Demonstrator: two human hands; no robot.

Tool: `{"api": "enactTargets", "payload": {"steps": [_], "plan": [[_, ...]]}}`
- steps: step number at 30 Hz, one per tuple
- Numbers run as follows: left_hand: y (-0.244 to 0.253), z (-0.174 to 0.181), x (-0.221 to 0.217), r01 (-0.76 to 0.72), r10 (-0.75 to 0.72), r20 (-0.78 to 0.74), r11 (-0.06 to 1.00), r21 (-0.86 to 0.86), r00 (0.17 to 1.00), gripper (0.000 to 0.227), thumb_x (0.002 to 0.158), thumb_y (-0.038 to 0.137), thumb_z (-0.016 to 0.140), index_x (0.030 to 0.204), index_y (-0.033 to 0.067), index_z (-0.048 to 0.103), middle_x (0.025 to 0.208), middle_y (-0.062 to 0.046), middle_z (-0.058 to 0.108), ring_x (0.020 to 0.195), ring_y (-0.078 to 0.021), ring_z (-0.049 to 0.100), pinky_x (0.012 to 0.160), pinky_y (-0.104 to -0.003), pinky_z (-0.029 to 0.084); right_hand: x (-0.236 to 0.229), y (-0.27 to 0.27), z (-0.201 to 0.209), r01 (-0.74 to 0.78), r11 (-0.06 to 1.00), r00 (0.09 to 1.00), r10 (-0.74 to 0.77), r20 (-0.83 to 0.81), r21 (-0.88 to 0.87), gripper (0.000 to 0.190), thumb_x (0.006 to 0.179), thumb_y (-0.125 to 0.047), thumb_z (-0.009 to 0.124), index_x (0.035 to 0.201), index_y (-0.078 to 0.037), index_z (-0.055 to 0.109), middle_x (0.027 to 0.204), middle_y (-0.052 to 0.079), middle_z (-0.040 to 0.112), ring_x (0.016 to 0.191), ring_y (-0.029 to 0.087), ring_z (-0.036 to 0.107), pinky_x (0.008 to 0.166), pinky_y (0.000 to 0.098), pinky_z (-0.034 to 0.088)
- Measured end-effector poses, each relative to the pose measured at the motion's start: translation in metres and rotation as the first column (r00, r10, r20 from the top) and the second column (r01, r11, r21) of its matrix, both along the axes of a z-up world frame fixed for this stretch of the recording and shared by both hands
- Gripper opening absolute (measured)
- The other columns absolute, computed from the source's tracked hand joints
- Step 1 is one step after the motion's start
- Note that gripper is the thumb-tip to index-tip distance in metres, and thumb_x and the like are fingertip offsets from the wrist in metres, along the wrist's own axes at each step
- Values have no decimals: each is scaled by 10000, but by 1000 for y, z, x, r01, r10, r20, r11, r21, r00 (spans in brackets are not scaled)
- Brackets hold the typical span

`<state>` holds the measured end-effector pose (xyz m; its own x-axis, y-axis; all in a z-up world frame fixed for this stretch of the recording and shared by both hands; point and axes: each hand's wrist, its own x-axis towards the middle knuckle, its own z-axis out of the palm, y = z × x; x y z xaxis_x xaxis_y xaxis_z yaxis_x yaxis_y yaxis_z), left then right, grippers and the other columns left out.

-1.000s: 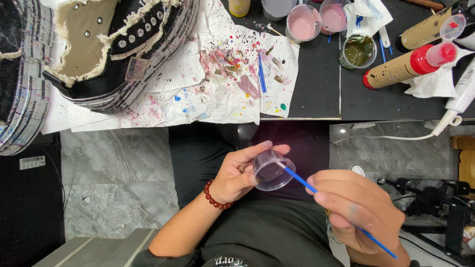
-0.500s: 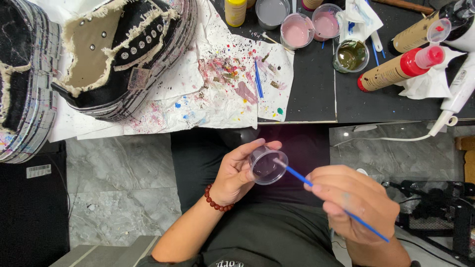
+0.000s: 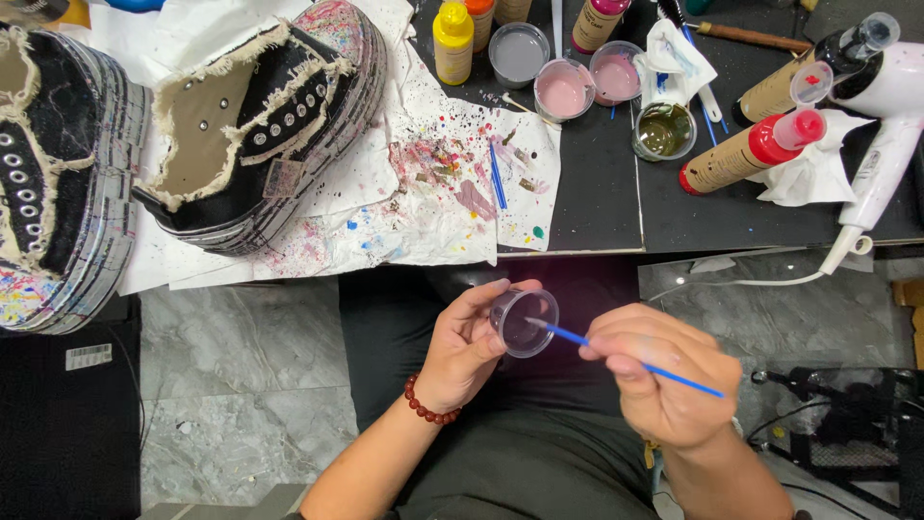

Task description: The person mixes various colors of paint in a small plastic cup using a blue paintbrush. They add drops of red, green, and yellow paint from bottles into the cup and stir the mixture thoroughly.

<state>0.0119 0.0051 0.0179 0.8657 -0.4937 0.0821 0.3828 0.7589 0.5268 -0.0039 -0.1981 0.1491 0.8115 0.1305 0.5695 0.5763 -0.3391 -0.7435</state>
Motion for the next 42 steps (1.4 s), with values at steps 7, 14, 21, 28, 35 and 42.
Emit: {"api": "enactTargets", "payload": {"steps": [7,14,21,28,35,42], "plan": [[-1,4,2,-20,21,-4,1000,17,1000,555,982,99,753,1475,34,508,1554,-263,489,1415,-296,538,1199,-433,448,5,0,-1,-5,998,999,2,-53,-55,114,990,-28,626,922,63,623,776,139,682,723,252,714,659,322,595],[-1,6,2,-15,15,5,999,47,1000,546,981,99,754,1466,31,511,1552,-263,491,1414,-294,540,1202,-430,447,5,-3,-2,-2,999,995,-2,-99,-40,120,989,-31,637,907,55,618,777,134,683,711,243,713,657,321,583],[-3,4,0,-18,18,-2,999,45,1000,555,980,102,756,1470,28,504,1547,-264,497,1411,-297,544,1194,-436,451,6,-3,-3,1,999,994,-7,-107,-52,129,998,-33,625,899,51,622,765,134,683,699,235,705,640,323,574],[-2,4,-2,-14,14,1,999,47,1000,550,981,88,749,1469,22,505,1546,-258,500,1413,-304,546,1206,-442,450,6,-3,-2,66,997,994,-69,-80,-39,126,997,-35,610,915,61,625,778,139,683,712,235,714,644,321,585],[-3,4,-3,-12,13,-13,999,42,1000,556,978,86,748,1471,19,499,1546,-255,500,1409,-299,546,1197,-439,453,6,-5,-3,32,998,996,-36,-78,-53,151,1013,-47,602,913,66,616,783,137,686,712,246,714,659,327,585],[-4,5,-1,-19,19,-5,998,62,1000,557,977,82,750,1470,12,501,1548,-260,504,1412,-293,544,1206,-436,444,7,-5,-4,75,997,995,-72,-65,31,141,1024,-34,588,947,80,622,811,142,680,728,245,710,633,301,582]]}}
